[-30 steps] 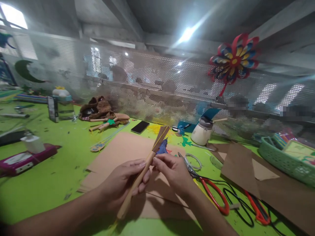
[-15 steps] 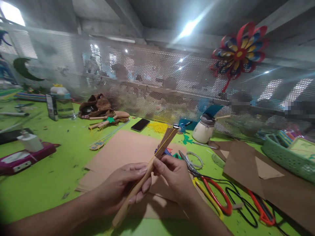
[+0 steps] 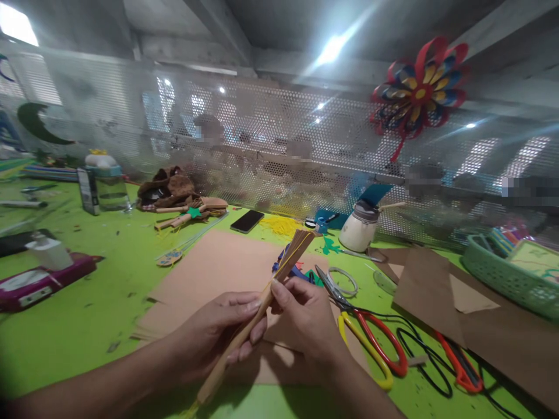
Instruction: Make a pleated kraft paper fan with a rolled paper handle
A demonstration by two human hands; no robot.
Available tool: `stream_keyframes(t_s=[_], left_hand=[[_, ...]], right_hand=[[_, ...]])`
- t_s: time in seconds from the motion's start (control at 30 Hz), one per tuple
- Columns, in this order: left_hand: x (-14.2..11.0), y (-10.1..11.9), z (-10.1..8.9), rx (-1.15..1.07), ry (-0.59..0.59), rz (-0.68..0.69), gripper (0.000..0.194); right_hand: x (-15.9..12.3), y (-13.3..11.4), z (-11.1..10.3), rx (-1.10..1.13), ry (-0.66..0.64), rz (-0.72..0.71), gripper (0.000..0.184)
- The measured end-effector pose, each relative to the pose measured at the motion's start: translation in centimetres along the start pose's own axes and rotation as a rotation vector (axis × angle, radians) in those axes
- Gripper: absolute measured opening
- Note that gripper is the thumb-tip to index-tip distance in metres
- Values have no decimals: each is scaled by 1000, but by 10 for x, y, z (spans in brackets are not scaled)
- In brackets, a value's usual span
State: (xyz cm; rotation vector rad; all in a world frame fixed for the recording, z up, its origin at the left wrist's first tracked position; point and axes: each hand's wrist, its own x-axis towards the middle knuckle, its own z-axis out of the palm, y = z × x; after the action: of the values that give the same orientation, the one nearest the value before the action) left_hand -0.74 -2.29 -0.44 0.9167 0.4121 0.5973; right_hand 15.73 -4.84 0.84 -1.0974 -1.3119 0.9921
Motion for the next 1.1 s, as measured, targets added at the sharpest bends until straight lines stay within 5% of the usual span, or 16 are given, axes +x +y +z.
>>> stream_keyframes(t_s=[0.83, 0.93, 1.1], left_hand=[[-2, 0, 6, 88, 26, -3, 21], [-3, 0, 6, 99, 27, -6, 25], [-3, -3, 7, 120, -2, -10, 32]], right_hand=[[-1, 6, -1, -4, 69, -27, 34], [-3, 6, -2, -245, 167, -208, 27], [-6, 11, -1, -665, 351, -730, 3]])
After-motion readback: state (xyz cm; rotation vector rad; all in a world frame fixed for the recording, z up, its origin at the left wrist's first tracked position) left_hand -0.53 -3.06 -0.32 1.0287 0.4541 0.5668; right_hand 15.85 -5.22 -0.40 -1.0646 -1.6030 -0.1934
